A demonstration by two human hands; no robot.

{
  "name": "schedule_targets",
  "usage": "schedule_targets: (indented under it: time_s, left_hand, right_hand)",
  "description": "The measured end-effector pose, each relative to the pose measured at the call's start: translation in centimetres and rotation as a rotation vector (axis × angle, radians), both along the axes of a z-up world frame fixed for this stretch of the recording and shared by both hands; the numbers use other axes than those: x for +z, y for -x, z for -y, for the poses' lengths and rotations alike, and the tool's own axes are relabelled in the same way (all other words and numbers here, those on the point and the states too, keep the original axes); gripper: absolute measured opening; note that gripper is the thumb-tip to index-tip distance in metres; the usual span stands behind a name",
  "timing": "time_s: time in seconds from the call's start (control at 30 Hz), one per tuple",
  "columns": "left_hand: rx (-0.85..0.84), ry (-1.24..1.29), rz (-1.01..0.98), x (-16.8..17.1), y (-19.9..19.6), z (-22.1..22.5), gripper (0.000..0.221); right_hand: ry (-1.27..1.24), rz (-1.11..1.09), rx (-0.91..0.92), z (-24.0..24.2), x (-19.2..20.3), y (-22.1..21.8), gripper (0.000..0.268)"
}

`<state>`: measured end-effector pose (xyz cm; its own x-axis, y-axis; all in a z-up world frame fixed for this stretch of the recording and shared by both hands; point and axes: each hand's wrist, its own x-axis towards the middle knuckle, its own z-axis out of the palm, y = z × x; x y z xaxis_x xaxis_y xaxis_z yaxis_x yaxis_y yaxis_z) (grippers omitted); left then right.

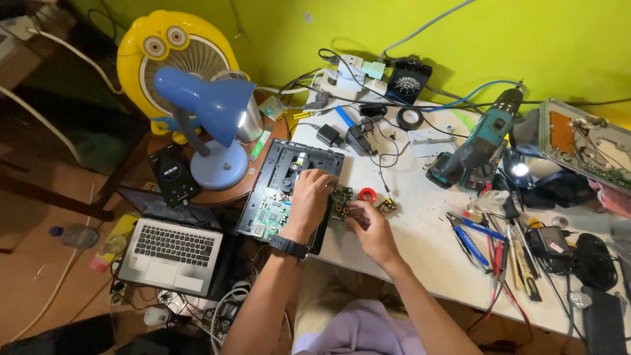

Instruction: A person is at a repair bench inspecting a small circuit board, turning it over to examine both sides and using a small tool to point at components.

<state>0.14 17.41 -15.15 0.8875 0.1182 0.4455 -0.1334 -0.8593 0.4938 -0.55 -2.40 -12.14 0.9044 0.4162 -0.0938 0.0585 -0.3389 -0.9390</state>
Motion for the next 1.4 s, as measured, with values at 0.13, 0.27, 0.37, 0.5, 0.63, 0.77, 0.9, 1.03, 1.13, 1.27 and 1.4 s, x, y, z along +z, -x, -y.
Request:
schedule_targets:
  time_s: [0.13,0.27,0.37,0.5,0.63,0.77,0.9,1.03,1.13,1.27,1.4]
  left_hand:
    - [0.08,-0.004,0.058,-0.3,-1.6,-1.7,0.015]
    - [0.119,-0.069,0.04,-1.6,-2.9,-3.1,0.019]
    - [0.125,-0.154,0.004,0.0,-2.0,-3.0,0.018]
    - [0.074,0.006,0.061,1.7,-2.2,-2.3,0.012]
    - [0.268,-0.171,-0.056,-2.5,-4.1,-3.5,0.021]
    - [0.198,-0.032,-0.146,1.4,-3.2,-1.5,0.037]
    - [0.176,-0.005,-0.208,1.4,-2.9,-1.0,0.034]
    - [0.163,-0.049,-0.258,1.7,-2.4,-0.1,0.055]
    - [0.187,-0.095,-0.27,1.0,-2.6,0.4,0.057]
    - [0.186,-0.194,-0.336,1.7,-2.6,1.2,0.062]
    - [0.157,-0.156,-0.444,2.8,-2.8,1.8,0.06]
  right_hand:
    - [0.059,0.069,0.045,-1.9,0.7,-1.1,0.035]
    - [0.056,0.275,0.083,-2.4,0.6,-0.8,0.039]
    - [0.076,0.372,0.156,-2.0,1.9,0.1,0.05]
    - [0.017,0.259,0.143,0.5,2.7,0.3,0.057]
    - [-0.166,0.091,0.068,3.0,-1.0,-0.1,0.049]
    - [-0.128,0.158,0.025,3.8,-0.5,0.8,0.041]
    - [-0.106,0.232,0.064,3.9,-0.4,1.0,0.035]
    - [-0.103,0.304,0.068,4.1,-0.8,1.1,0.033]
    - [-0.105,0.265,0.071,4.3,-0.1,1.1,0.033]
    - [-0.089,0.257,0.082,4.4,0.0,1.2,0.034]
    - [-0.072,0.275,0.065,4.2,-0.7,1.2,0.034]
